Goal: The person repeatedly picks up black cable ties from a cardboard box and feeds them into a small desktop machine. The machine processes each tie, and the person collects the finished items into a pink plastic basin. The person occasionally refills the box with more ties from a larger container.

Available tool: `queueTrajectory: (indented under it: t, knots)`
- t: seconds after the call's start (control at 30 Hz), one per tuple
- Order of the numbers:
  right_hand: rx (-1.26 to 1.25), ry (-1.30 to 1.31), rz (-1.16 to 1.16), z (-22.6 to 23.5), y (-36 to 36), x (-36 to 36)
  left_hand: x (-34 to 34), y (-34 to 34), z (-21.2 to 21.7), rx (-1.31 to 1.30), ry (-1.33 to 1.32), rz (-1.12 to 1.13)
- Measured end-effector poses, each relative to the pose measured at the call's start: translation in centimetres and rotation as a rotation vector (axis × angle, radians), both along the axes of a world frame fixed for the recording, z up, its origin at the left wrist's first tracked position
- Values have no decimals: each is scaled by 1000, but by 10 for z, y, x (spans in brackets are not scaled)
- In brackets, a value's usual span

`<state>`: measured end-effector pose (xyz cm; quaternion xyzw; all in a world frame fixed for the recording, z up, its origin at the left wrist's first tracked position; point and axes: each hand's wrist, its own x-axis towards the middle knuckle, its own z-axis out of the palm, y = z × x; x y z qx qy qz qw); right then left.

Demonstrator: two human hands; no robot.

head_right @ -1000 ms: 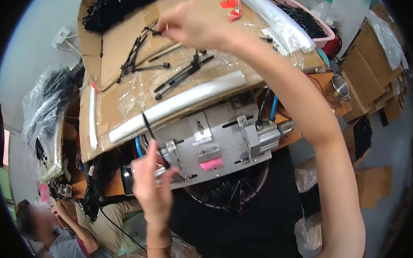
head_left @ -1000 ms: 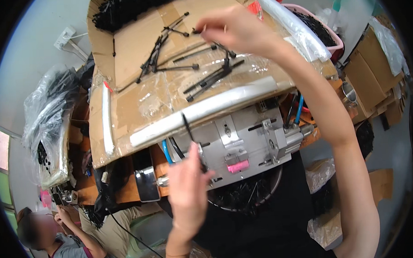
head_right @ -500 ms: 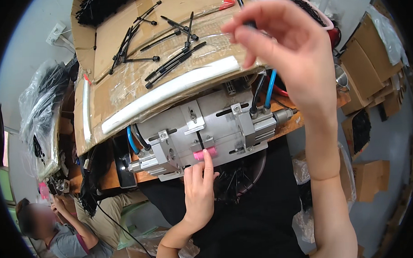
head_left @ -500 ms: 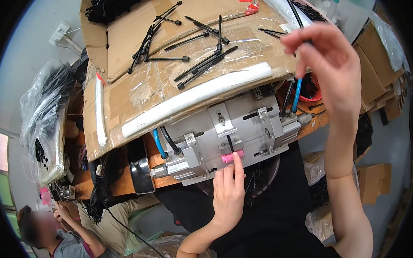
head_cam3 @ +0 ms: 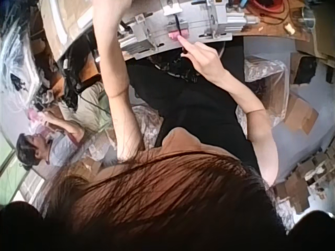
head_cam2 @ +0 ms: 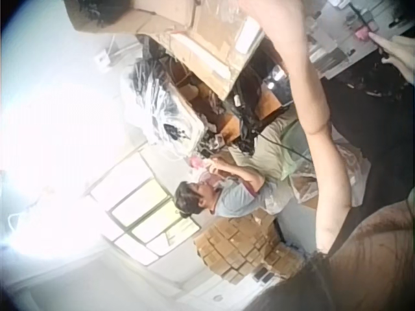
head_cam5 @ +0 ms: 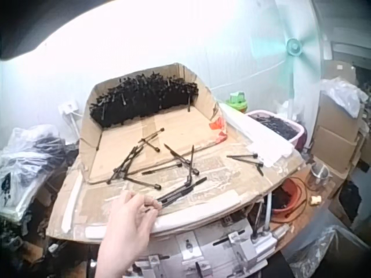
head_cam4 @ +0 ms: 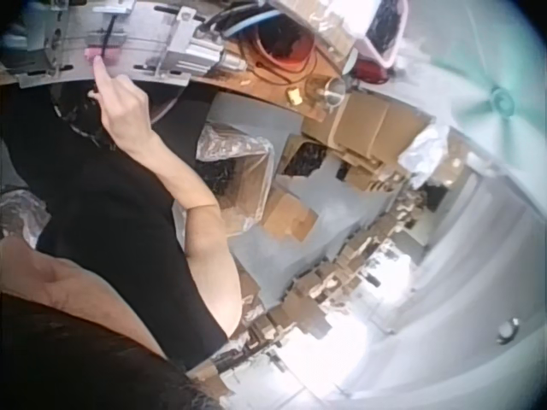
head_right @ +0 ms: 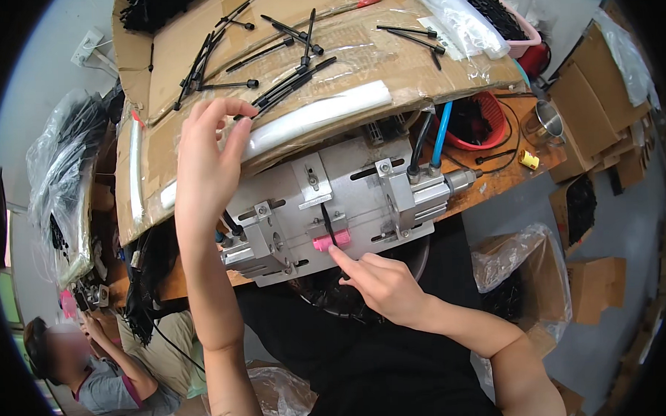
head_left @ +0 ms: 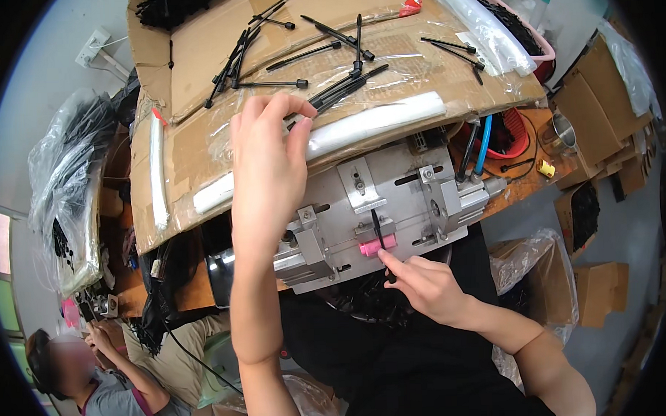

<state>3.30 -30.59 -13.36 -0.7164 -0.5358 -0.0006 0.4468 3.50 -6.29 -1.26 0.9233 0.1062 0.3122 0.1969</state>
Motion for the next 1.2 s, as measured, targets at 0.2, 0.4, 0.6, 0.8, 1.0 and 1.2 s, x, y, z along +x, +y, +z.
queueTrajectory:
  t: [0.2, 0.4, 0.6, 0.8, 1.0, 1.2]
  knots:
    - [-61, -3, -15, -3, 1, 3, 6, 11, 12, -230, 166, -148]
    - [-40, -408, 78, 72, 12, 62, -4, 28, 19, -287, 255, -245]
    - [-311, -897, -87, 141, 117, 213, -34, 4, 17, -71, 126, -288]
    - [-11, -391, -4, 163, 124, 207, -109, -93, -46, 5, 140, -59]
    - [338, 120, -42, 172, 64, 162, -102, -145, -102, 148, 273, -3]
    - [370, 267, -68, 139, 10, 104, -98, -140, -99, 207, 330, 31]
